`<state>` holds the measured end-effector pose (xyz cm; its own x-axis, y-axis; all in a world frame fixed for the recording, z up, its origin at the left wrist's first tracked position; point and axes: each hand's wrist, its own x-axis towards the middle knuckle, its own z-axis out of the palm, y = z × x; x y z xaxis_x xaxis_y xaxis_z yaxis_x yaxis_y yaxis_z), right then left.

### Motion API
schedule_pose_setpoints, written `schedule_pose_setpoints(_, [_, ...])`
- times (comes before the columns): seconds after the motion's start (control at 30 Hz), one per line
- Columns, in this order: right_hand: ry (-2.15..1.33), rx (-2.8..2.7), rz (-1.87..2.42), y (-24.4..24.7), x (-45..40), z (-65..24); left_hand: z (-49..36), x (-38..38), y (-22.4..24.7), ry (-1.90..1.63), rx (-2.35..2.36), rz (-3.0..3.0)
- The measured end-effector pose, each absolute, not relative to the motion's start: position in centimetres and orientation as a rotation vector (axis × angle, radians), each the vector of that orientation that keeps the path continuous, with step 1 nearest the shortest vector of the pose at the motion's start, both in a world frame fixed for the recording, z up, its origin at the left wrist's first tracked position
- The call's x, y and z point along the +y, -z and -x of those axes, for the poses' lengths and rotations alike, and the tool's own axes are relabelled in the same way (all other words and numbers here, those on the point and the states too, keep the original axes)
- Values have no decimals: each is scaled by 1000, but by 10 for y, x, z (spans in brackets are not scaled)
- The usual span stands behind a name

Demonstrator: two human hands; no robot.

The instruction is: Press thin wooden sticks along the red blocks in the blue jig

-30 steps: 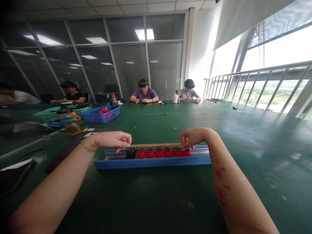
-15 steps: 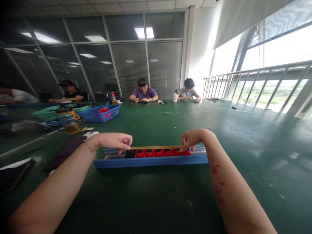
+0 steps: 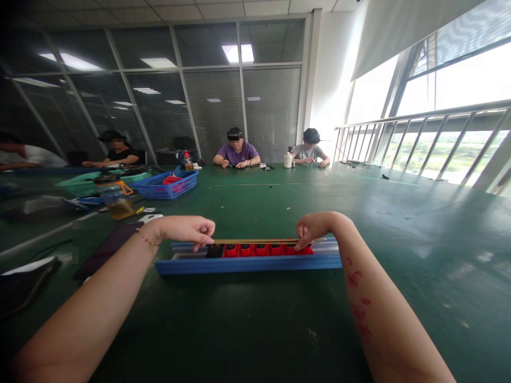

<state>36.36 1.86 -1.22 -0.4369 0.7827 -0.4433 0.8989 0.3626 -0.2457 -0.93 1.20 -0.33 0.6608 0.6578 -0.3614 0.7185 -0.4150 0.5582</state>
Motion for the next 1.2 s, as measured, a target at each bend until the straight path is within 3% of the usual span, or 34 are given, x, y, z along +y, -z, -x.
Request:
schedule_pose_setpoints(0.4, [441,2721,-1466,-15,-7,-335,13,17,2,115,1142,-2349])
schedule_pose_setpoints(0.83, [156,2675,-1396,-13,-22,-309,-3,-4,-13,65,1261,-2460])
schedule_pose_setpoints(1.2, [190,2631,-1437,-12,-22,-307,-7,-7,-14,75,1279,-2413])
